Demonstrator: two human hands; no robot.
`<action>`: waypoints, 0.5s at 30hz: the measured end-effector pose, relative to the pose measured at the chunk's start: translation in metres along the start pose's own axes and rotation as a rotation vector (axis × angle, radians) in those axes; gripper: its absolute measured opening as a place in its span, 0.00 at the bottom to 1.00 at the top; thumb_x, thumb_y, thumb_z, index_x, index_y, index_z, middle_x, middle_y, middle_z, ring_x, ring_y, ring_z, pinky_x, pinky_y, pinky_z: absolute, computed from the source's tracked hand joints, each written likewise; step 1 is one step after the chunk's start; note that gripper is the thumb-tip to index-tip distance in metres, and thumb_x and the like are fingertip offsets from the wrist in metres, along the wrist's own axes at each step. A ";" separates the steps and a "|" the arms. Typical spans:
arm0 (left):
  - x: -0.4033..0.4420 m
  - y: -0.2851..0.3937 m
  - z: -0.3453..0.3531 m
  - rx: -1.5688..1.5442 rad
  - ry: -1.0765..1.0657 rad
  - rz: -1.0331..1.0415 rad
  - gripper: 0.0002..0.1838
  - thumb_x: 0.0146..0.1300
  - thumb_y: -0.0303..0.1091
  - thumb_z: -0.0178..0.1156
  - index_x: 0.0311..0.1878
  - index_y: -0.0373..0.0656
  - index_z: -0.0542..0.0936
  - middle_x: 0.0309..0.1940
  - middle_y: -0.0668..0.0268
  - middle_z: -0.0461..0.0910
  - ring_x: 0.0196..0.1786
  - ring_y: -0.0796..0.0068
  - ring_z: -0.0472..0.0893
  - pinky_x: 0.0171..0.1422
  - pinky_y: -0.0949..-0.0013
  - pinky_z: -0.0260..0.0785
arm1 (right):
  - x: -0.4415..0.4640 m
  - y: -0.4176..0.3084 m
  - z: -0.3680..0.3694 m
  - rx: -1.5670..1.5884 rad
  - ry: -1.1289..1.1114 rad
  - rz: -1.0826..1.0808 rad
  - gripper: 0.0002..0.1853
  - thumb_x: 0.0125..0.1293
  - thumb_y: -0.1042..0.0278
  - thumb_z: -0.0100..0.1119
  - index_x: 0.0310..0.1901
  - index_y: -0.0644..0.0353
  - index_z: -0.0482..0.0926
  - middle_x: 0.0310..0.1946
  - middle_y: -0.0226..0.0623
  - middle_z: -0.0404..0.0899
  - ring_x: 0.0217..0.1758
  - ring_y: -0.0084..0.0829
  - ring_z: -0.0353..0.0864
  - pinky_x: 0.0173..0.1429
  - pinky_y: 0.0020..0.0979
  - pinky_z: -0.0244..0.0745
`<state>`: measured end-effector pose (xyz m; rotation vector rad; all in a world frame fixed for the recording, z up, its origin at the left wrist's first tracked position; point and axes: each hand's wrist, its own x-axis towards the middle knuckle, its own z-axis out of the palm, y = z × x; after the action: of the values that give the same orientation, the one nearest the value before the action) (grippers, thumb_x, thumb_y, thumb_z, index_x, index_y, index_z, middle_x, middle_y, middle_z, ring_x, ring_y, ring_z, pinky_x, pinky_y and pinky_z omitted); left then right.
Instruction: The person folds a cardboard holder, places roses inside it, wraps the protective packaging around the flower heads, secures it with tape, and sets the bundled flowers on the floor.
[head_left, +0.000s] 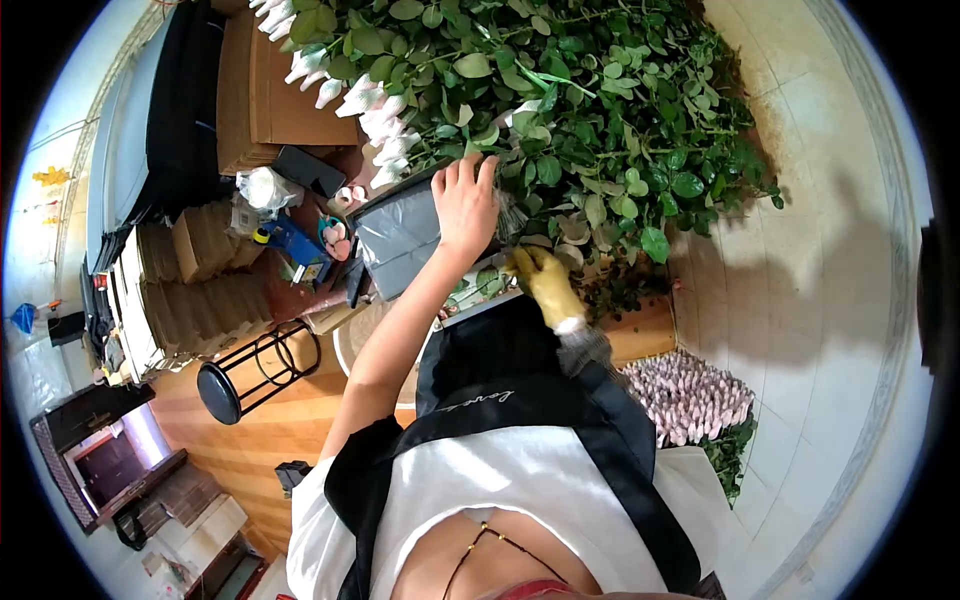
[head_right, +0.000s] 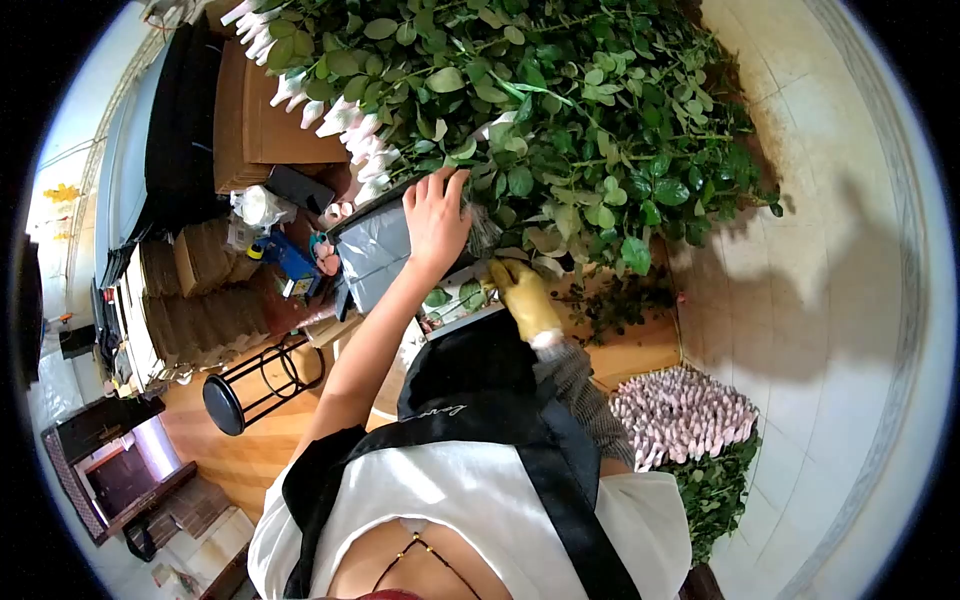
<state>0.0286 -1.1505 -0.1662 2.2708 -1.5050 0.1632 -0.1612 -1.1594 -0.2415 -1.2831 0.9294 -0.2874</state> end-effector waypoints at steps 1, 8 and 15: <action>0.000 -0.001 0.001 0.001 0.001 0.001 0.29 0.52 0.30 0.69 0.60 0.49 0.77 0.57 0.63 0.76 0.63 0.58 0.73 0.69 0.54 0.61 | 0.013 -0.001 0.002 -0.161 -0.014 -0.051 0.19 0.78 0.56 0.53 0.50 0.66 0.84 0.41 0.40 0.89 0.44 0.37 0.85 0.50 0.38 0.78; -0.003 -0.010 -0.031 -0.310 -0.342 0.078 0.27 0.60 0.36 0.66 0.64 0.48 0.77 0.64 0.56 0.73 0.74 0.53 0.65 0.80 0.38 0.47 | 0.032 0.060 -0.039 -1.476 -0.152 -0.325 0.17 0.70 0.57 0.59 0.55 0.56 0.83 0.45 0.48 0.85 0.53 0.50 0.83 0.54 0.45 0.79; -0.087 -0.060 -0.098 -0.286 0.030 -0.303 0.19 0.62 0.31 0.66 0.57 0.40 0.79 0.58 0.51 0.76 0.61 0.47 0.76 0.65 0.53 0.69 | 0.021 0.018 -0.018 -0.580 -0.081 -0.153 0.19 0.73 0.56 0.55 0.59 0.56 0.78 0.52 0.47 0.81 0.58 0.46 0.79 0.59 0.44 0.76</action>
<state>0.0591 -1.0171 -0.1214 2.2145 -1.0730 -0.0994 -0.1666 -1.1805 -0.2662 -1.8896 0.8765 -0.0801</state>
